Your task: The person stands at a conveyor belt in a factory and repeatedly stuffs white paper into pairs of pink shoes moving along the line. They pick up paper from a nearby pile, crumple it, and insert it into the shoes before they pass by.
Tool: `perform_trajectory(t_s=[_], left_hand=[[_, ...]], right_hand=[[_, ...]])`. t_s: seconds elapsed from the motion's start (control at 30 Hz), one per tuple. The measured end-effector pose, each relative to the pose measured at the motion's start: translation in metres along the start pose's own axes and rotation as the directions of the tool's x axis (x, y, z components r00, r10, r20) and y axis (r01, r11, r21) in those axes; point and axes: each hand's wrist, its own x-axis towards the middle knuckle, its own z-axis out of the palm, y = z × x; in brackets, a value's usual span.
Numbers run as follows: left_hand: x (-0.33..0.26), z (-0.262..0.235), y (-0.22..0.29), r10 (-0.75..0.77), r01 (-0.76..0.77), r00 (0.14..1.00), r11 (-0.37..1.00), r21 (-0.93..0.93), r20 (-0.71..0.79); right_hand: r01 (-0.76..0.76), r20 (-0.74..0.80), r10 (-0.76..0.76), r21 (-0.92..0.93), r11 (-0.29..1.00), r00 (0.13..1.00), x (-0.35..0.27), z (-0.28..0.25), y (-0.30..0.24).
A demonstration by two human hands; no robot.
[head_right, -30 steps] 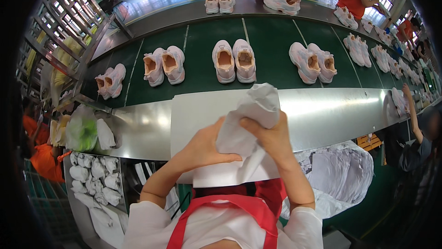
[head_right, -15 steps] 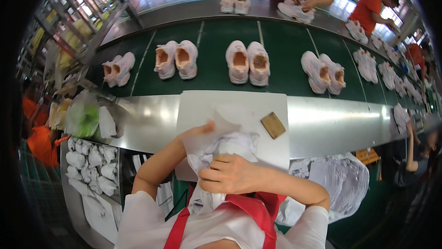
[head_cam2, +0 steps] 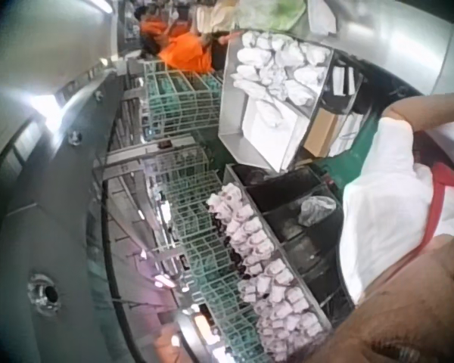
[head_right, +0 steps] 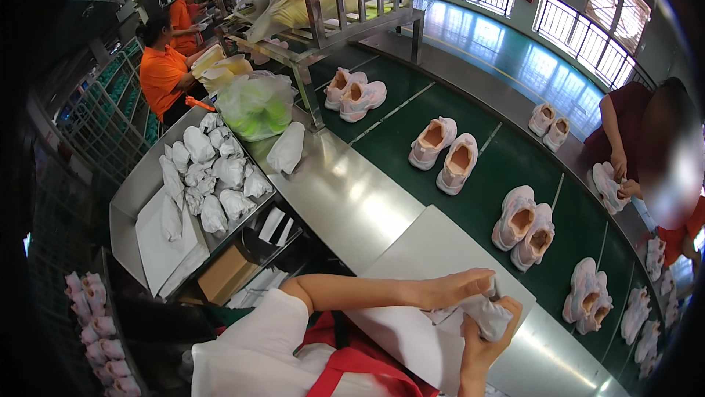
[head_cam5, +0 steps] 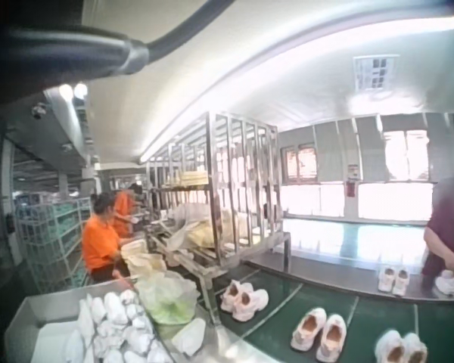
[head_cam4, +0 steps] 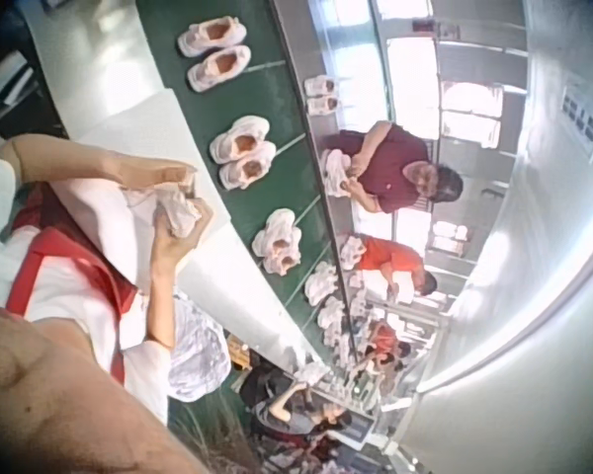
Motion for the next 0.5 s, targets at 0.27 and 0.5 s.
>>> perform_trajectory(t_s=[0.27,0.5], left_hand=[[-0.006,-0.007,0.021,0.148,-0.148,0.989,0.988,0.033,0.024],[0.006,-0.012,0.020,0.193,-0.198,0.876,0.980,0.035,-0.442]], right_hand=[[-0.064,0.093,0.089,-0.248,0.967,0.992,0.018,0.009,-0.004],[0.060,0.084,-0.029,-0.406,0.912,0.996,0.008,0.015,-0.005]])
